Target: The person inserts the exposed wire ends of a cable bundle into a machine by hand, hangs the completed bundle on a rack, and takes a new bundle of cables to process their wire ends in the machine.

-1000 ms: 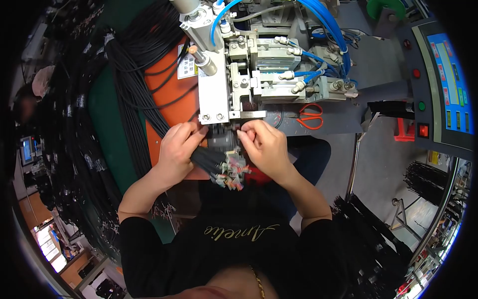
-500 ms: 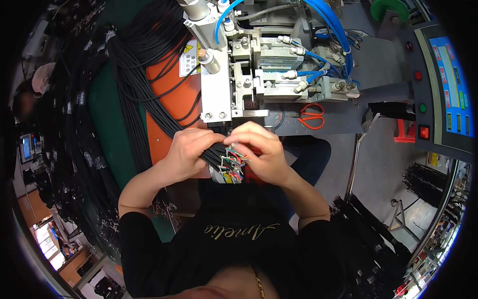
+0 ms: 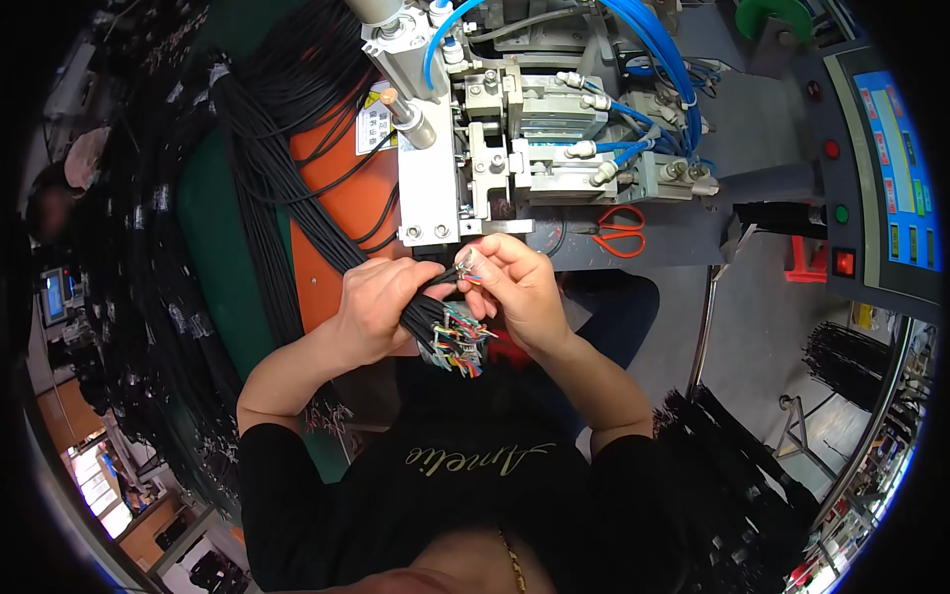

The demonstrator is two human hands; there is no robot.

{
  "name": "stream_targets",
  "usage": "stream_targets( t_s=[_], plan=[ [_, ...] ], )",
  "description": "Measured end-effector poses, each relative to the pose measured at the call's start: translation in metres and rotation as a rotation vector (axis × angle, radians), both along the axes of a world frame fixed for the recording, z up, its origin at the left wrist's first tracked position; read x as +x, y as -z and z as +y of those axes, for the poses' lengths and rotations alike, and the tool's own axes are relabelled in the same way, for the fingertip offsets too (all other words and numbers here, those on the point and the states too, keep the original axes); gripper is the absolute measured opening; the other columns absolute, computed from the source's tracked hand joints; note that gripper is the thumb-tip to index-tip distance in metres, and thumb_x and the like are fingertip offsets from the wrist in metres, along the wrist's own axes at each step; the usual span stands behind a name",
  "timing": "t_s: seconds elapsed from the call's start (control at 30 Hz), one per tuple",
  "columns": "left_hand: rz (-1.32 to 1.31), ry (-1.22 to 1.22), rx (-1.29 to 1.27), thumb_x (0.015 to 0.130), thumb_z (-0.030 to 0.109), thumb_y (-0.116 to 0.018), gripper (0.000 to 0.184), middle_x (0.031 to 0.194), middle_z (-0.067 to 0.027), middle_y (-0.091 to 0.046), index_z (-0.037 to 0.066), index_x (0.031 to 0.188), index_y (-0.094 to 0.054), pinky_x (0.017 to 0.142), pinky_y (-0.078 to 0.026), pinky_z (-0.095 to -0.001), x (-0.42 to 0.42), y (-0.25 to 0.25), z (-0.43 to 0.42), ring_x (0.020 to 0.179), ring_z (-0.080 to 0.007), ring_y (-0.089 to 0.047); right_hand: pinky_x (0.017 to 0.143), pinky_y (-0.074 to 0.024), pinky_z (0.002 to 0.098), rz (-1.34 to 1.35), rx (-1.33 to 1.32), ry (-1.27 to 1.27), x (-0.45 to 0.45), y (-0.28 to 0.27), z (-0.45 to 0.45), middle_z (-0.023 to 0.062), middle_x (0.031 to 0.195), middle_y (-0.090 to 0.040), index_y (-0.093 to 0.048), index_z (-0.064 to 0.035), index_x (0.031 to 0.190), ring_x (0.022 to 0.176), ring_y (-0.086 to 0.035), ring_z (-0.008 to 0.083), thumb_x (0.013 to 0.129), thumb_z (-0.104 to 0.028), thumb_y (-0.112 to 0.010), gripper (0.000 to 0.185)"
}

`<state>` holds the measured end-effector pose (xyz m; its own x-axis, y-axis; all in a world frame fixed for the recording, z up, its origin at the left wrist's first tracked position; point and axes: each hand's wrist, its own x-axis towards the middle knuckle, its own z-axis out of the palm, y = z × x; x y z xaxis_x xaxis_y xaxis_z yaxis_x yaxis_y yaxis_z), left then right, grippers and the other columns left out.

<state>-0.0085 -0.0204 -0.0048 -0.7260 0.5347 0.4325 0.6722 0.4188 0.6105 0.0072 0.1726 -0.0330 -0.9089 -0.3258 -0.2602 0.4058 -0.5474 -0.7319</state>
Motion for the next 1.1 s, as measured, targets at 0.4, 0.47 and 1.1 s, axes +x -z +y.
stream_targets(
  t_s=[0.4, 0.47, 1.1],
  plan=[
    [0.205, 0.062, -0.164, 0.074, 0.008, -0.072, 0.036, 0.073, -0.0071, -0.062, -0.003, 0.105, -0.058, 0.051, -0.042, -0.0325, 0.001, 0.001, -0.003, 0.059, -0.0221, -0.061, 0.047, -0.0368, 0.0179, -0.069, -0.213, -0.035, -0.001, 0.008, 0.001, 0.0042, 0.075, -0.060, -0.060, -0.0004, 0.099, 0.051, -0.050, 0.0074, 0.100, -0.014, -0.051, 0.016],
    [0.211, 0.018, -0.080, 0.072, 0.005, -0.066, 0.032, 0.075, -0.0057, -0.060, -0.003, 0.103, -0.059, 0.052, -0.041, -0.0327, 0.001, 0.002, 0.002, 0.061, -0.0211, -0.060, 0.047, -0.0371, 0.0180, -0.070, -0.220, -0.020, 0.000, 0.007, -0.001, 0.0041, 0.076, -0.060, -0.060, -0.0002, 0.099, 0.053, -0.051, 0.0074, 0.100, -0.014, -0.051, 0.016],
    [-0.097, -0.009, 0.031, 0.064, 0.010, -0.074, 0.030, 0.069, -0.0056, -0.061, 0.006, 0.090, -0.059, 0.051, -0.040, -0.0357, 0.000, -0.004, 0.006, 0.059, -0.0265, -0.061, 0.072, -0.0502, 0.0275, 0.548, 0.515, 0.104, 0.010, -0.006, 0.000, 0.0126, 0.103, -0.059, -0.063, 0.0053, 0.109, 0.082, -0.062, 0.0169, 0.089, -0.002, -0.060, 0.022]
  ],
)
